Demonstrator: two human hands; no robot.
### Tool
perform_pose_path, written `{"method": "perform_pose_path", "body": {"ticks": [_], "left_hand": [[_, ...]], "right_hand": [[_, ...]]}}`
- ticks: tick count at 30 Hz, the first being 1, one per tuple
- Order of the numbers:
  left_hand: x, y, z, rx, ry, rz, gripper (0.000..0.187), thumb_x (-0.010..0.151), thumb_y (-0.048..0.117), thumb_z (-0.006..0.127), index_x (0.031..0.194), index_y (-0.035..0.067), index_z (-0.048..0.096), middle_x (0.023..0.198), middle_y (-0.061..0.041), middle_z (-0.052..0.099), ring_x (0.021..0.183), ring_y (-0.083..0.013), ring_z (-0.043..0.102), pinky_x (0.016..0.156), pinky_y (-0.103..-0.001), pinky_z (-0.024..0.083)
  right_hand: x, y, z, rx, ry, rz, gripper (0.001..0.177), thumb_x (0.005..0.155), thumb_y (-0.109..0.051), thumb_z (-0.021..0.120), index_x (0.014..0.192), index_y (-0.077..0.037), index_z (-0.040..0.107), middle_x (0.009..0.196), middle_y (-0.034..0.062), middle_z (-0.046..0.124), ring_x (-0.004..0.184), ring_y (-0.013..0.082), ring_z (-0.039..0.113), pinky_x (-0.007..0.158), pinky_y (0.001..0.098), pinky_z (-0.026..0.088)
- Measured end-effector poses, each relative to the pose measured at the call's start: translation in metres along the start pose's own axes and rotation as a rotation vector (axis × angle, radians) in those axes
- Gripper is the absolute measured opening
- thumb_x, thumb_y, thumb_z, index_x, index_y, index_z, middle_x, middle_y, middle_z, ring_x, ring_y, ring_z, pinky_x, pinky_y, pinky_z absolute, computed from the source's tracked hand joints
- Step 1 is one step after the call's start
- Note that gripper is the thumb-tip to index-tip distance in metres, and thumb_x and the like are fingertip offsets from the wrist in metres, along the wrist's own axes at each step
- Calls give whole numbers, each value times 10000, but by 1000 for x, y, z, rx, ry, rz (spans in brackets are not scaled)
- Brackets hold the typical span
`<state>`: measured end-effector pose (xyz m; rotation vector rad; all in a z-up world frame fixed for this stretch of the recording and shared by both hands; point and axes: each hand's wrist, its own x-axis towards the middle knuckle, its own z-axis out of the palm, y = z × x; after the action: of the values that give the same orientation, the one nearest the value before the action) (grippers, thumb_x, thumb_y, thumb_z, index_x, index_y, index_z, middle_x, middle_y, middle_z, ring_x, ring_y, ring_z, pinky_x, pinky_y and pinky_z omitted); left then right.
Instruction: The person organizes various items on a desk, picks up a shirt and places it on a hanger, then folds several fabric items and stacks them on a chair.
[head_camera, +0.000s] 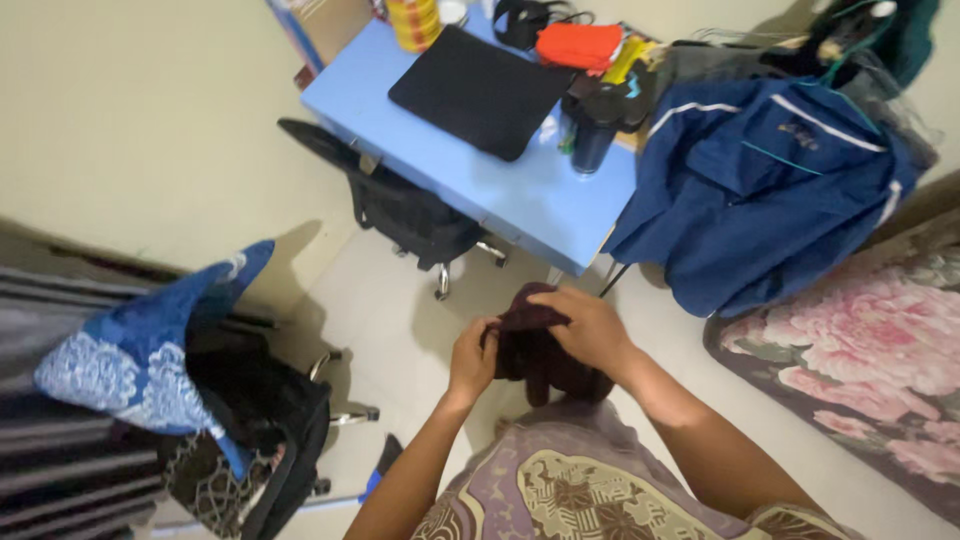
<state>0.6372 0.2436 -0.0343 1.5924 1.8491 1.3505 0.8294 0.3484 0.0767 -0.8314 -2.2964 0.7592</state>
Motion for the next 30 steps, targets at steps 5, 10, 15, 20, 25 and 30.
{"method": "perform_pose_path", "body": {"ticks": [5, 10, 15, 20, 25, 30], "left_hand": [[30, 34, 20, -87, -165, -210, 268, 1007, 281, 590, 1099, 57, 702, 920, -184, 733, 859, -352, 723, 770, -398, 548], [82, 76, 65, -239, -367, 92, 298, 984, 303, 643, 1108, 40, 709, 993, -184, 744, 918, -343, 719, 799, -401, 545], [125, 137, 126, -339, -457, 150, 289, 991, 299, 641, 1042, 24, 715, 948, -163, 740, 850, -293, 712, 772, -374, 540], [164, 189, 183, -313, -545, 91, 260, 970, 278, 649, 989, 30, 726, 811, -115, 735, 722, -182, 670, 704, -328, 537], [190, 210, 240, -304, -467, 97, 241, 971, 263, 664, 976, 31, 728, 777, -108, 708, 697, -147, 639, 678, -322, 525], [207, 216, 280, -307, -380, 94, 221, 981, 245, 671, 970, 32, 724, 774, -89, 709, 699, -121, 621, 681, -307, 524]], "right_hand": [[-9, 42, -74, -197, 45, 147, 405, 733, -80, 747, 1131, -156, 737, 1025, 117, 710, 951, 363, 684, 812, 428, 557], [-30, 105, -139, -312, -94, 140, 265, 812, -162, 779, 1075, -162, 743, 1022, 104, 737, 966, 339, 704, 826, 407, 560], [-34, 195, -217, 171, -249, 369, 248, 889, -177, 719, 1118, -90, 758, 964, 51, 812, 890, 136, 747, 811, 290, 577], [14, 299, -318, 47, 453, 413, 139, 1052, -150, 664, 1066, -52, 762, 904, 53, 731, 785, 138, 660, 722, 305, 528], [61, 359, -365, -280, 598, 269, 108, 980, -150, 739, 1043, -80, 791, 944, 103, 755, 771, 210, 709, 722, 334, 544], [89, 360, -357, -514, 465, 69, 92, 824, -142, 797, 853, -75, 742, 859, 149, 649, 811, 349, 642, 720, 466, 521]]}}
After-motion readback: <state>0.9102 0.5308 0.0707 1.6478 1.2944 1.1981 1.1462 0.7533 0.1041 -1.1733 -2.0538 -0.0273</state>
